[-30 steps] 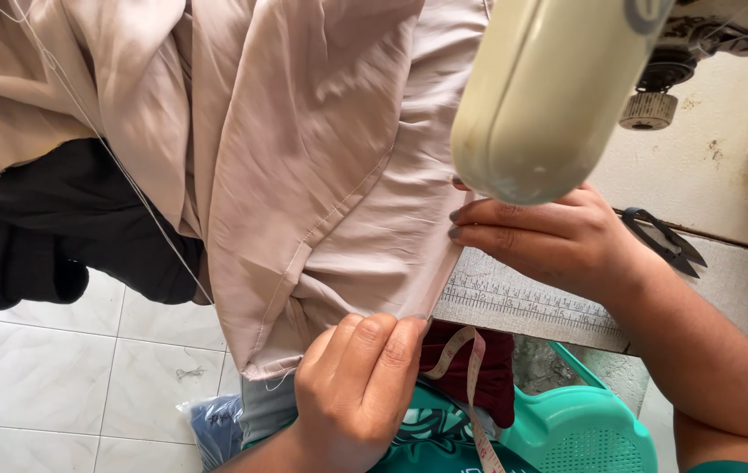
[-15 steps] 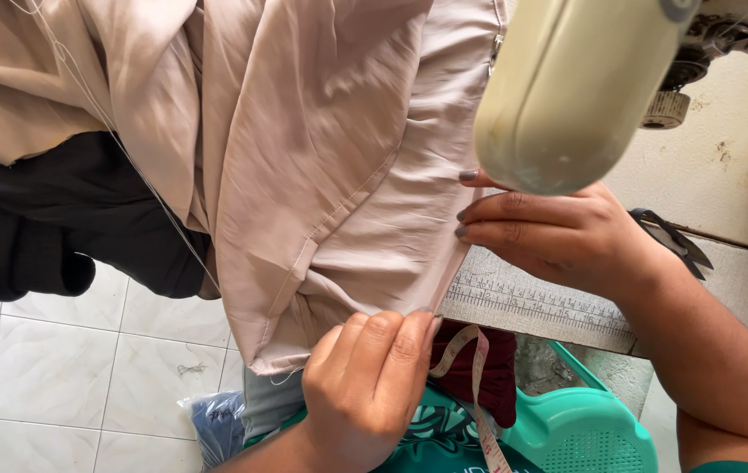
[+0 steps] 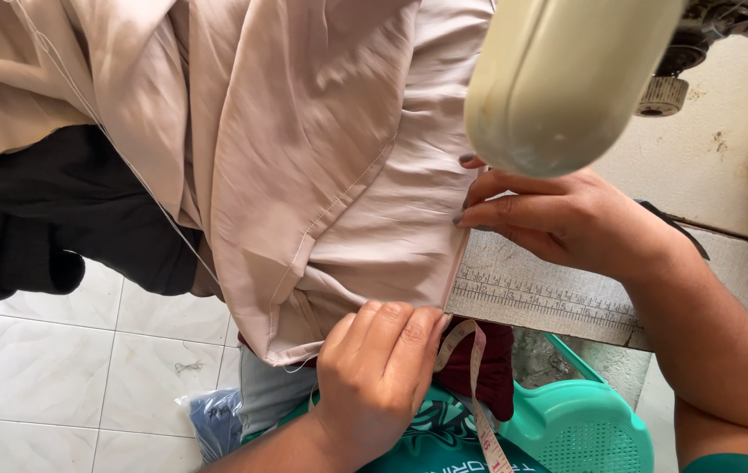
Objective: The person is using an industrial sewing machine to stitch fabric, guiding the material with their hands and using a thread cutter.
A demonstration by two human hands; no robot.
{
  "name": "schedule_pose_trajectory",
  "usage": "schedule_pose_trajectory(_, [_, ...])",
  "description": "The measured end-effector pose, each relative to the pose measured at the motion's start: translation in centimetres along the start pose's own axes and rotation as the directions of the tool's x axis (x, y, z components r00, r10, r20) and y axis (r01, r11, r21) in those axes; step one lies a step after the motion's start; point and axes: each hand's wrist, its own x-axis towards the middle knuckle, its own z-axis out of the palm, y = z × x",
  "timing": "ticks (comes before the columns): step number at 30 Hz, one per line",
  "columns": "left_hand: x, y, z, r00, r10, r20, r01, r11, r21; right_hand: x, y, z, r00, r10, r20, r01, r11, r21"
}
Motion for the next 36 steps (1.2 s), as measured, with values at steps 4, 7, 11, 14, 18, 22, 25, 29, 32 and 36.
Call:
schedule_pose_trajectory(4, [-0.1,-0.1,0.2,1.0,-0.006,0.026,0.006,1.0,0.001,0.1,0.1,0.1,1.0,0.001,0.002,-0.001,1.0,0.009])
schedule_pose_trajectory(7, [-0.4,-0.2,0.7,0.999,-0.016,0.04,0.015,1.0,0.016,-0.1,0.2,0.4,1.0,0.023,-0.01,-0.023,0.999,-0.026])
schedule_pose_trajectory(11, [-0.7,-0.3,1.1,0.997,-0.028,0.065,0.026,0.999,0.032,-0.6,0.6,1.3,0.999,0.05,-0.014,-0.051,0.986,-0.16])
schedule_pose_trajectory(14, [-0.5,-0.2,1.1,0.997,-0.04,0.07,0.037,0.999,0.038,-1.5,0.3,2.0,0.988,0.145,-0.06,-0.156,0.938,-0.311])
schedule_pose_trajectory(18, [-0.4,-0.2,1.1,0.997,-0.036,0.069,0.034,0.999,0.034,-1.3,0.3,2.8,0.986,0.123,-0.115,-0.155,0.932,-0.328])
schedule_pose_trajectory(22, [0.4,-0.1,0.4,0.992,-0.1,0.072,0.106,0.991,-0.082,-0.7,0.0,2.7,0.982,-0.022,-0.19,-0.055,0.92,-0.389])
schedule_pose_trajectory(25, [0.9,-0.2,0.0,0.984,-0.153,0.087,0.167,0.969,-0.182,-0.7,-1.3,2.7,0.977,-0.102,-0.186,0.01,0.898,-0.441])
schedule_pose_trajectory(29, [1.6,-0.3,-0.3,0.977,-0.189,0.1,0.209,0.943,-0.258,-3.1,-2.4,4.1,0.988,-0.049,-0.144,-0.026,0.879,-0.476])
schedule_pose_trajectory(32, [3.1,-0.3,-1.1,0.99,-0.11,0.092,0.132,0.951,-0.281,-3.2,-3.1,4.8,0.987,-0.007,-0.163,-0.076,0.866,-0.494])
schedule_pose_trajectory(36, [5.4,-1.0,-1.8,0.987,-0.01,0.158,0.058,0.951,-0.304,-2.8,-3.4,5.0,0.977,0.006,-0.211,-0.11,0.868,-0.484])
